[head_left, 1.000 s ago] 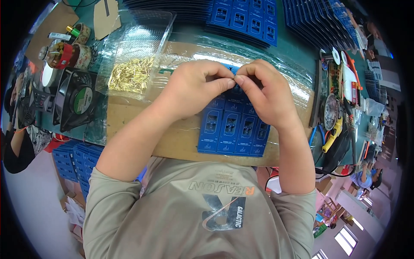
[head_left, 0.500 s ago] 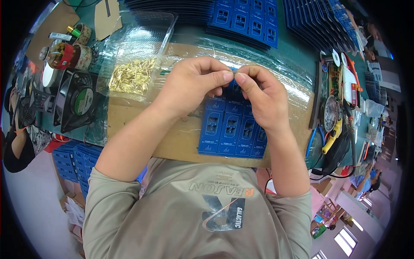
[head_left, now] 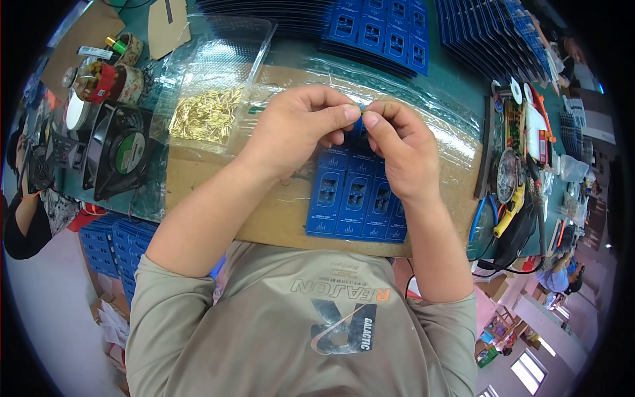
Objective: The person inserts small electronic components into a blue circuit board panel by hand.
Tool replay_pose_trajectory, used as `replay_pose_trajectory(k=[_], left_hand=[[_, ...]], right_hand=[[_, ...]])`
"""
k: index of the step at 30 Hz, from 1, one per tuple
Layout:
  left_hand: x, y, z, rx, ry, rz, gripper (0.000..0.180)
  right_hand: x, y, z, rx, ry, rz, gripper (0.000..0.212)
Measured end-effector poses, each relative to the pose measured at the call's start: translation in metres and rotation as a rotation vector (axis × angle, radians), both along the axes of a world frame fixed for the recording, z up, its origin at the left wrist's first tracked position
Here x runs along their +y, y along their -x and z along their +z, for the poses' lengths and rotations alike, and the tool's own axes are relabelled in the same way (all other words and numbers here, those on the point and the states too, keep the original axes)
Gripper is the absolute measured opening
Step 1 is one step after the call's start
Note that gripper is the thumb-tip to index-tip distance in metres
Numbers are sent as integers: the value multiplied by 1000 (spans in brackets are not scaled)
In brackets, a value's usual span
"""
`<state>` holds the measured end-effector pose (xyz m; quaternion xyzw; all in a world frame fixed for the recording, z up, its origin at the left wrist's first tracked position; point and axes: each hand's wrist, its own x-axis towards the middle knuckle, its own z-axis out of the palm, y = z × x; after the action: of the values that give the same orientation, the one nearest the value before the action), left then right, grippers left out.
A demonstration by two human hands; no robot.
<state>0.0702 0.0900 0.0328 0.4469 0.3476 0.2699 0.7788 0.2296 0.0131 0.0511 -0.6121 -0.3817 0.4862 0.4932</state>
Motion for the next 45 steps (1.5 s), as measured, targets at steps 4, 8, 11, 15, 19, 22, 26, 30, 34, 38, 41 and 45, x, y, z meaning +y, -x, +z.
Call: replay_pose_trajectory(k=[4,8,11,15,19,22,26,30,34,38,41,45], left_hand=[[-1,0,0,-9,20,13,15],[-1,0,0,-6,3,12,15],[-2,0,1,-10,13,21,18],[-1,0,4,13,-1,29,17],[0,0,1,14,-14,9,17],[-2,0,1,7,-8,-12,17],[-1,2,2,1,-21,-38,17],[-1,3,4,5,-40,-49,17],[0,3,5,4,-31,-50,16],[6,3,1,-24,-27,56,15],[7,5,-1,-60,-2,106,14],[6,2,-2,-71,-32,99,16]], right_hand=[[0,0,-3,101,-29,-60,19],[0,0,-3,58,-42,-67,19],[0,5,-5,-104,-112,-43,17],[-4,-2,-7,-185,-144,-81,14],[-9,-3,-5,-211,-98,-67,14],[-6,1,-6,-310,-151,-39,14],[-2,0,-6,-326,-174,-39,13],[-1,1,0,-376,-213,-23,12],[-4,-3,-1,-463,-250,-38,9],[-18,-1,4,-510,-85,-49,6],[-31,7,11,-727,-78,238,4],[-43,9,7,-810,-94,452,6]])
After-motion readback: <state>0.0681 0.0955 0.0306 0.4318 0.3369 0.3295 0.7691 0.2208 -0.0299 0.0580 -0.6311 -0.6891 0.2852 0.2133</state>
